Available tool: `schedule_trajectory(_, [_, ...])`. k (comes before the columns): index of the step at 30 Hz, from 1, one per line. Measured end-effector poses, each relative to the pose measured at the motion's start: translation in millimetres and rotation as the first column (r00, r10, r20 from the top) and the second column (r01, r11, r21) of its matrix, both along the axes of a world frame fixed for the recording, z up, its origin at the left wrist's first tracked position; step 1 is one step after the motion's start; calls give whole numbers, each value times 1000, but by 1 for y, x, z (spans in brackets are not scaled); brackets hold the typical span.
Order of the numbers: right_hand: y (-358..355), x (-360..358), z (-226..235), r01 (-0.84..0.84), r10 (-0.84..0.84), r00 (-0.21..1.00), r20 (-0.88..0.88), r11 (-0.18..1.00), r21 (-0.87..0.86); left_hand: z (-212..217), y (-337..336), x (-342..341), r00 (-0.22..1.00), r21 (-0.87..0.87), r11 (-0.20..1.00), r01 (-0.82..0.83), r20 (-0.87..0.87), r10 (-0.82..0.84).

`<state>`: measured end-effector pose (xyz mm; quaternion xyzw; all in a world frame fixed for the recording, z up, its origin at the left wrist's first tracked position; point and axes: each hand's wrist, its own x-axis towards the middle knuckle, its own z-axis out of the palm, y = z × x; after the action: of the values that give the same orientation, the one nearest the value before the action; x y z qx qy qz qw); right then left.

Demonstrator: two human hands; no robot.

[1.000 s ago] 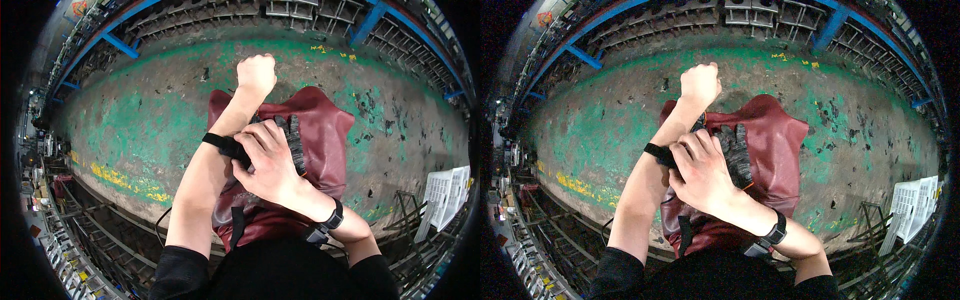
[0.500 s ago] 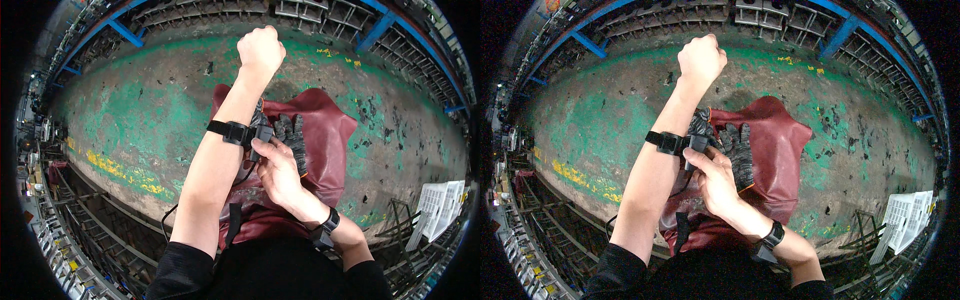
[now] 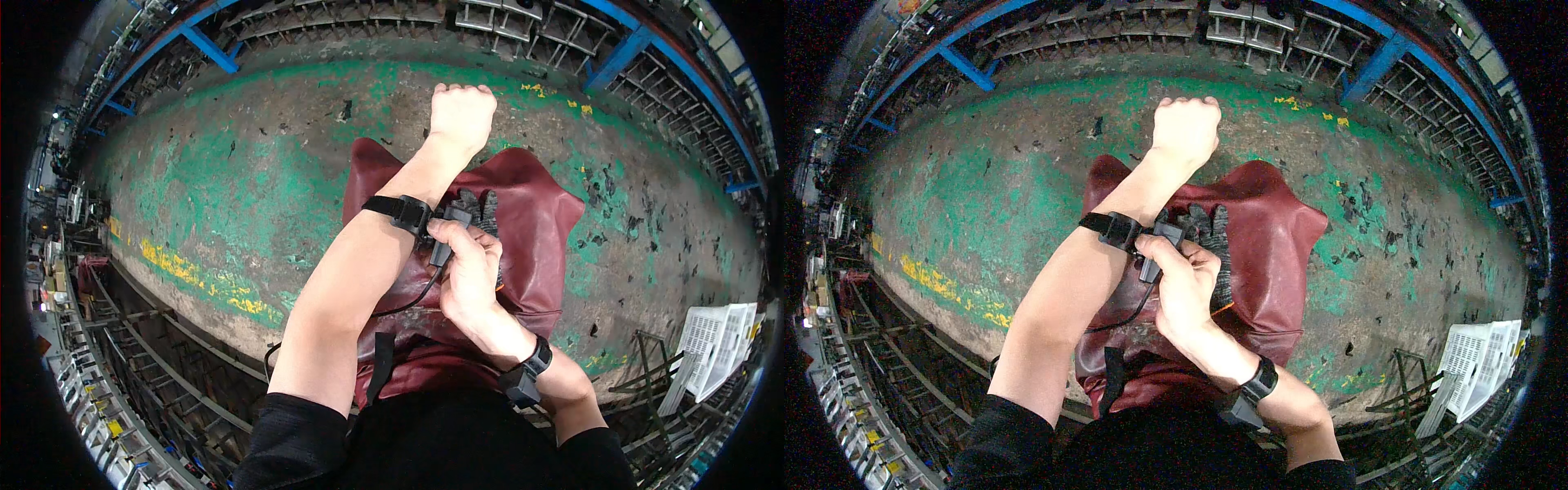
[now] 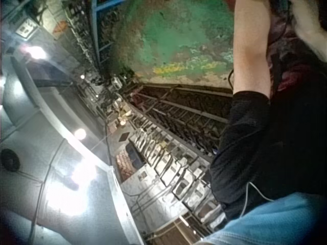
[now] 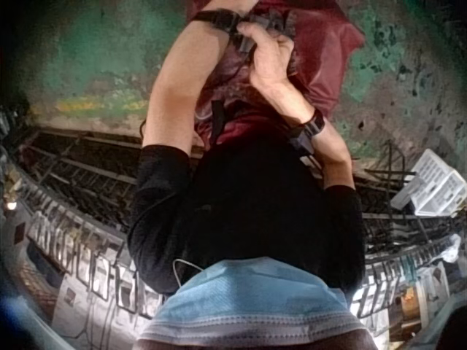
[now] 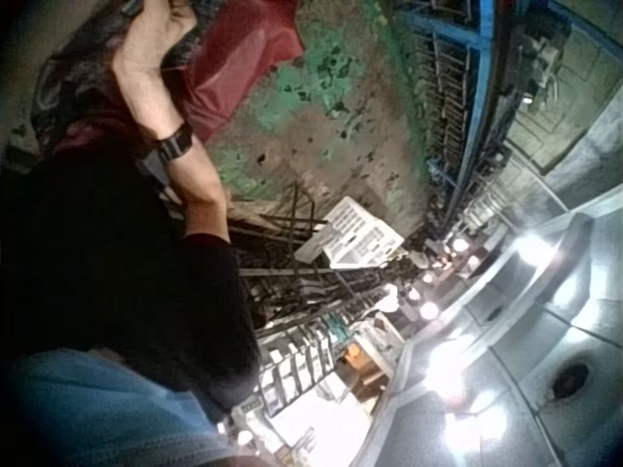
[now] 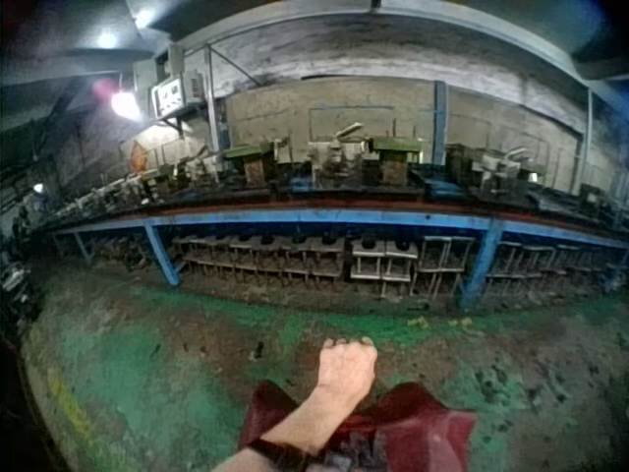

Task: The recorder is putting on safety tracking devices and then putting on a pair of work gloves.

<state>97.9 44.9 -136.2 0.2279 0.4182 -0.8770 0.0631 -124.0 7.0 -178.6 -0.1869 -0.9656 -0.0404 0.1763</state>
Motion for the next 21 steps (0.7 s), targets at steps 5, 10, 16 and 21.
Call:
schedule_trajectory(5, [-7, -1, 7, -24, 20, 999, 30, 993, 119, -17, 14, 6, 996, -70, 994, 85, -19, -87])
schedule_trajectory(10, [-6, -6, 5, -32, 15, 993, 116, 989, 147, -13, 13, -2, 999, -44, 998, 45, 29, -44])
schedule_trajectory(16, [-1, -2, 1, 44, -50, 997, 59, 994, 104, 2, -1, -17, 994, 38, 998, -55, 101, 51])
schedule_trajectory(21, [-10, 1, 4, 101, -87, 991, -107, 985, 139, 12, -4, -23, 984, 108, 983, -150, 108, 138])
